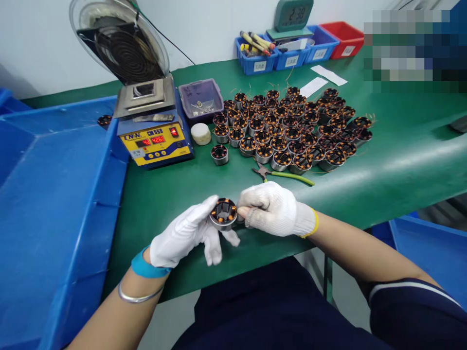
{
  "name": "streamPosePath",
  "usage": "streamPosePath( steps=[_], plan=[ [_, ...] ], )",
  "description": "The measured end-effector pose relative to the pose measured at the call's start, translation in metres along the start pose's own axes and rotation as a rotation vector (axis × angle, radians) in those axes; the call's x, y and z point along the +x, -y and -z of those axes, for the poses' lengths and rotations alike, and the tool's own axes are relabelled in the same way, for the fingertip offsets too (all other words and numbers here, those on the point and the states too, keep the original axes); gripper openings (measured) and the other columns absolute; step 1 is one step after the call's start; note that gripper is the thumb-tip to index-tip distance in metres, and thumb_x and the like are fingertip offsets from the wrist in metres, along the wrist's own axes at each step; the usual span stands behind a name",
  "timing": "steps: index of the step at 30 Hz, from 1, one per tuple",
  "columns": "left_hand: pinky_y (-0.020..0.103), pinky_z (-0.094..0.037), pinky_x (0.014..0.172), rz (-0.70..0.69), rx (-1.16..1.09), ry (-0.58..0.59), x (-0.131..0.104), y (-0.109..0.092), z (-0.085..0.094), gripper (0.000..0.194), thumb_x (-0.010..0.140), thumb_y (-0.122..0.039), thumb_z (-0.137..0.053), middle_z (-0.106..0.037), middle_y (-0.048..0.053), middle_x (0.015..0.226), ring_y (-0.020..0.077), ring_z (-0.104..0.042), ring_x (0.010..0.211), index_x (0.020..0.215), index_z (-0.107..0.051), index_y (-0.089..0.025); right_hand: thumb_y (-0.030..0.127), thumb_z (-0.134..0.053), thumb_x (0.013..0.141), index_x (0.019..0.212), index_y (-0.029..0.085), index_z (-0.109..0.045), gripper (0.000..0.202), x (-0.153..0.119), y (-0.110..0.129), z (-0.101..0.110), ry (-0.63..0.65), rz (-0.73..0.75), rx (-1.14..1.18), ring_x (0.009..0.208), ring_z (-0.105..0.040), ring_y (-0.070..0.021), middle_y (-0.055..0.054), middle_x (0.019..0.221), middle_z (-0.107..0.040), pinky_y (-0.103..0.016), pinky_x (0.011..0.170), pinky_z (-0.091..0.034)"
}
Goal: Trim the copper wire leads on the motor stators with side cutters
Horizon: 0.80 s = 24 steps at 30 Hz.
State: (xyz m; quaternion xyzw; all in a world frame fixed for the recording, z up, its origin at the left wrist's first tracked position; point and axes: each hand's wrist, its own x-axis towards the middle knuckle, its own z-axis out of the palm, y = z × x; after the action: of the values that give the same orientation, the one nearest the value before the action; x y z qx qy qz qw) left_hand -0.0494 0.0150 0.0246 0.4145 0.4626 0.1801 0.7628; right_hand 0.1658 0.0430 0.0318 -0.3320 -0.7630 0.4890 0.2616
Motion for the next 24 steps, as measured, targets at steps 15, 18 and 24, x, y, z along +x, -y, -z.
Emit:
streamPosePath(
  steps=[15,18,24],
  plan=[
    [0.039,-0.059,0.050,-0.363,0.157,-0.371,-0.005,0.005,-0.012,0.055,0.090,-0.069,-0.046,-0.075,0.012,0.086,0.0217,-0.068,0.055,0.088,-0.068,-0.019,0.033,-0.055,0.084,0.064,0.016,-0.062,0.026,-0.002,0.000,-0.003,0.058,-0.021,0.160,0.053,-0.059,-0.0105,-0.003,0.062,-0.064,-0.019,0.050,-0.044],
    [0.032,-0.052,0.038,-0.063,-0.005,0.004,-0.006,-0.003,-0.005,0.060,0.088,-0.070,-0.050,-0.075,0.014,0.085,0.0207,-0.066,0.047,0.107,-0.070,-0.017,0.033,-0.054,0.083,0.065,0.017,-0.061,0.025,0.000,-0.003,-0.005,0.050,-0.108,0.208,0.050,-0.058,-0.0108,-0.003,0.060,-0.064,-0.020,0.048,-0.044],
    [0.046,-0.060,0.091,-0.810,0.213,-0.406,-0.019,0.002,-0.011,0.025,0.082,-0.037,-0.075,-0.074,0.010,0.114,0.0281,-0.071,0.101,0.065,-0.067,-0.021,0.042,-0.054,0.080,0.069,0.018,-0.059,0.027,0.003,-0.010,-0.010,0.125,-0.291,0.451,0.043,-0.055,-0.0108,-0.003,0.063,-0.065,-0.022,0.041,-0.043]
  ],
)
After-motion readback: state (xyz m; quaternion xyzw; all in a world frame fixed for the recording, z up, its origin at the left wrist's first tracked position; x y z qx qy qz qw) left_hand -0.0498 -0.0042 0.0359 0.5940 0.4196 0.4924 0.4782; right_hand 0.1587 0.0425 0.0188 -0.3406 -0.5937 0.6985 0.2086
